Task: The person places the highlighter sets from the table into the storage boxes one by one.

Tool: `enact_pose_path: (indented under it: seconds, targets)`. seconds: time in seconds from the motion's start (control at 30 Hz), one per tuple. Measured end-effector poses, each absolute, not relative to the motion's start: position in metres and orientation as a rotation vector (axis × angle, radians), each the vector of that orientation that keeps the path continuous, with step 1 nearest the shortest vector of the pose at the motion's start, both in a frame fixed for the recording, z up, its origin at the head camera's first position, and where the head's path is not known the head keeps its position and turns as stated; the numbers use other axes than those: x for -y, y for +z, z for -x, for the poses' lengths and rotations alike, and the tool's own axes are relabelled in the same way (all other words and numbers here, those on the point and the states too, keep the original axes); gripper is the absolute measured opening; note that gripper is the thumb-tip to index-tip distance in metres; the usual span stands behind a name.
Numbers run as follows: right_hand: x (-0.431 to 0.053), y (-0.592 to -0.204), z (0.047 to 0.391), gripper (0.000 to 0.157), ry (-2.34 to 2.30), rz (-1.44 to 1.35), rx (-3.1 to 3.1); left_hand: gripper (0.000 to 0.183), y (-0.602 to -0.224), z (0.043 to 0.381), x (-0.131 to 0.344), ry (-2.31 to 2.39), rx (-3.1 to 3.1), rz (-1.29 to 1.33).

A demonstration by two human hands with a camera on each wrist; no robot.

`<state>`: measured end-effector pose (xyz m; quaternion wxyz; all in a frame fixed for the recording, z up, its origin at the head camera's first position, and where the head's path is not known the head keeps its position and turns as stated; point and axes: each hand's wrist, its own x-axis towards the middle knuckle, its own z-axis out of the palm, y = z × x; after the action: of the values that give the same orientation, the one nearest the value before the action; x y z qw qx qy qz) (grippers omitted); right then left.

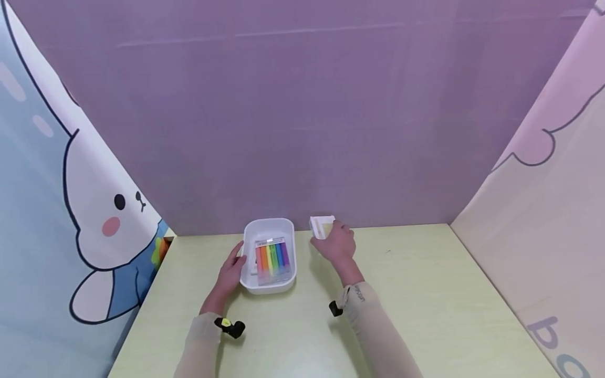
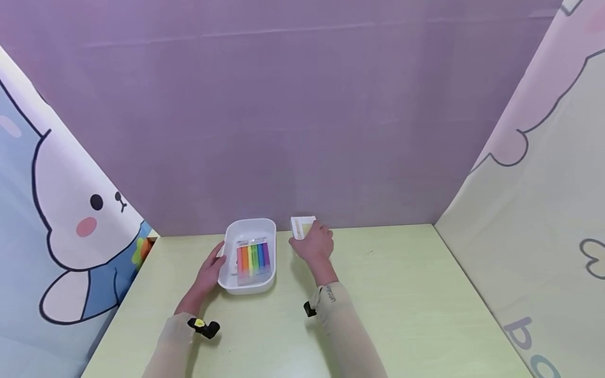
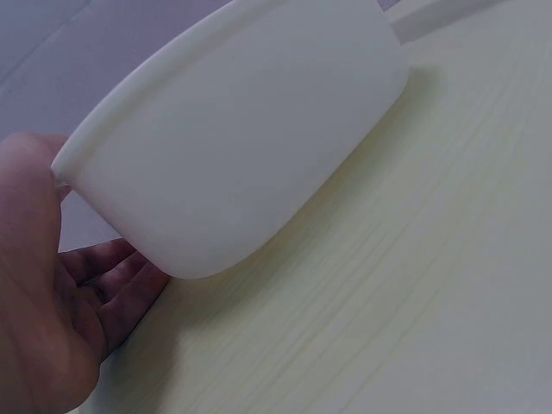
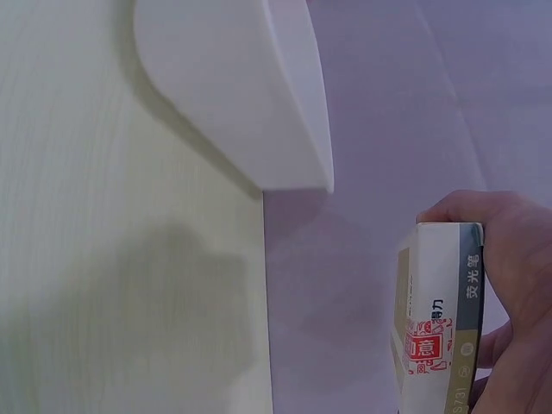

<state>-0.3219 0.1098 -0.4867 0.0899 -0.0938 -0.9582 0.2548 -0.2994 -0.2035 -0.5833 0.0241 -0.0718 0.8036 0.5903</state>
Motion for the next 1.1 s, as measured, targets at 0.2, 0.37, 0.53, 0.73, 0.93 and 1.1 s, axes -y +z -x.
enact_pose_path:
  seconds: [0.2,0.37,0.53,0.73,0.93,1.1]
  targets:
    - [-0.091,-0.481,0.322,0.084,0.774,0.261,2.858,0.052,-0.584,0.3,0.204,1.802,-2.494,0.225]
    - [-0.074,-0.475,0.321,0.09,0.774,0.227,2.885,0.052,-0.584,0.301,0.203,1.826,-2.47,0.235]
    - [-0.057,-0.468,0.319,0.094,0.772,0.187,2.903,0.052,-0.584,0.3,0.202,1.828,-2.474,0.239]
    - [-0.038,-0.462,0.317,0.091,0.773,0.174,2.928,0.053,-0.586,0.302,0.201,1.841,-2.457,0.227]
    - [-0.023,-0.456,0.317,0.092,0.771,0.147,2.948,0.052,-0.585,0.302,0.201,1.863,-2.462,0.233]
    - [-0.012,-0.454,0.315,0.095,0.787,0.142,2.962,0.052,-0.583,0.301,0.201,1.875,-2.463,0.211]
